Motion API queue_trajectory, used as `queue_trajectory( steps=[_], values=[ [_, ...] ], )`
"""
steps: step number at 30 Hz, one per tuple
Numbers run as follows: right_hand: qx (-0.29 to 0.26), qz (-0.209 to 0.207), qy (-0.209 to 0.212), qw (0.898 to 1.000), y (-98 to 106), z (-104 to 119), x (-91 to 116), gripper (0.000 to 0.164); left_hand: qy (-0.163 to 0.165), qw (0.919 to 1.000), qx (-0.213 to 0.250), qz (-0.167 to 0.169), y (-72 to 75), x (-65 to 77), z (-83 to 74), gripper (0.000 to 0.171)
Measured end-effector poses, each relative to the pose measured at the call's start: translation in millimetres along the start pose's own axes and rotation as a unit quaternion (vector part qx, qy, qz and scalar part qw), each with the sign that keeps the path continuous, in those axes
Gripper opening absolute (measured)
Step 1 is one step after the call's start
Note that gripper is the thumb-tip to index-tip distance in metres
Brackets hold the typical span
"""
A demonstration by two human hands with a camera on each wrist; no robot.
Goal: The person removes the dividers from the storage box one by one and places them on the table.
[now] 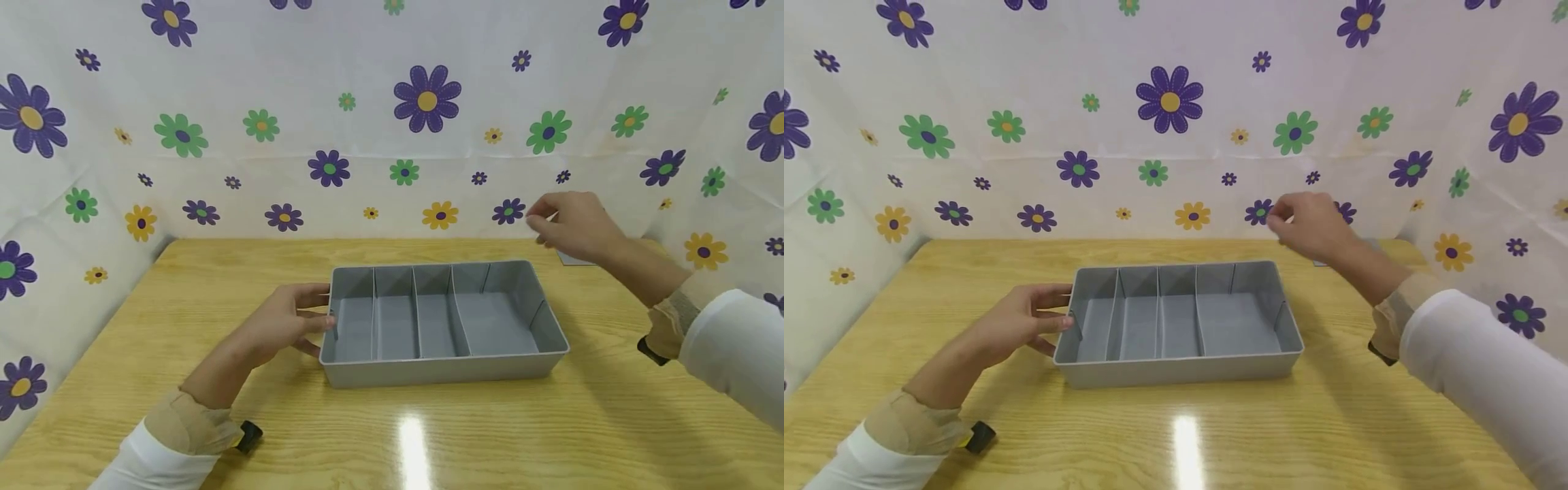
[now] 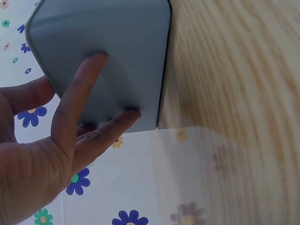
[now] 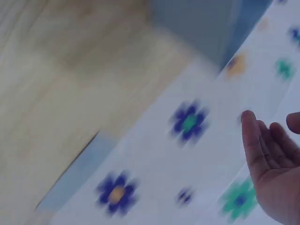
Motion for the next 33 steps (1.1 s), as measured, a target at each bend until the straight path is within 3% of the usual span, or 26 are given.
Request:
queue_trajectory(
  steps=[2, 4, 7, 9, 11, 16, 21, 28, 33],
  values=[
    [-0.056, 0.05, -0.034, 0.997, -21, 24, 17, 0.037, 0.0, 1.0, 0.002, 0.0, -0.2, -0.3, -0.6, 0.063],
    [-0.094, 0.111, -0.072, 0.987, -46, 41, 35, 0.048, -0.003, 1.0, 0.002, 0.0, 0.5, -1.1, -2.1, 0.063],
    [-0.123, 0.192, -0.113, 0.967, -85, 56, 57, 0.069, -0.002, 1.0, 0.001, -0.004, 2.0, -2.8, -2.6, 0.063],
    [-0.133, 0.218, -0.134, 0.957, -105, 58, 65, 0.073, -0.001, 1.0, 0.001, -0.005, 2.4, -2.9, -2.0, 0.063],
    [-0.134, 0.222, -0.15, 0.954, -121, 57, 70, 0.066, 0.003, 1.0, 0.003, -0.006, 1.7, -3.3, -0.4, 0.062],
    [-0.08, 0.212, -0.121, 0.966, -146, 52, 73, 0.018, 0.008, 0.9999, 0.005, -0.008, -1.9, -4.0, 1.0, 0.061],
    [-0.093, 0.193, -0.085, 0.973, -150, 57, 70, 0.007, 0.009, 0.9998, 0.002, -0.018, -2.7, -4.4, -2.1, 0.061],
    [-0.088, 0.197, -0.075, 0.974, -150, 59, 69, 0.05, 0.013, 0.9996, -0.003, -0.024, -0.7, -1.3, -1.6, 0.061],
    [-0.098, 0.188, -0.089, 0.973, -146, 61, 68, 0.044, 0.011, 0.9996, -0.011, -0.023, -0.3, 1.7, 0.5, 0.062]
  ],
)
Point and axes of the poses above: each hand's wrist, its own x-axis away from the middle knuckle, its own y-axis out of the back of the hand, z = x × y, the point moved 10 cm from there along -x, towards the middle knuckle, and after that the axes turned 15 degrees about -z, right-handed, at the moved point
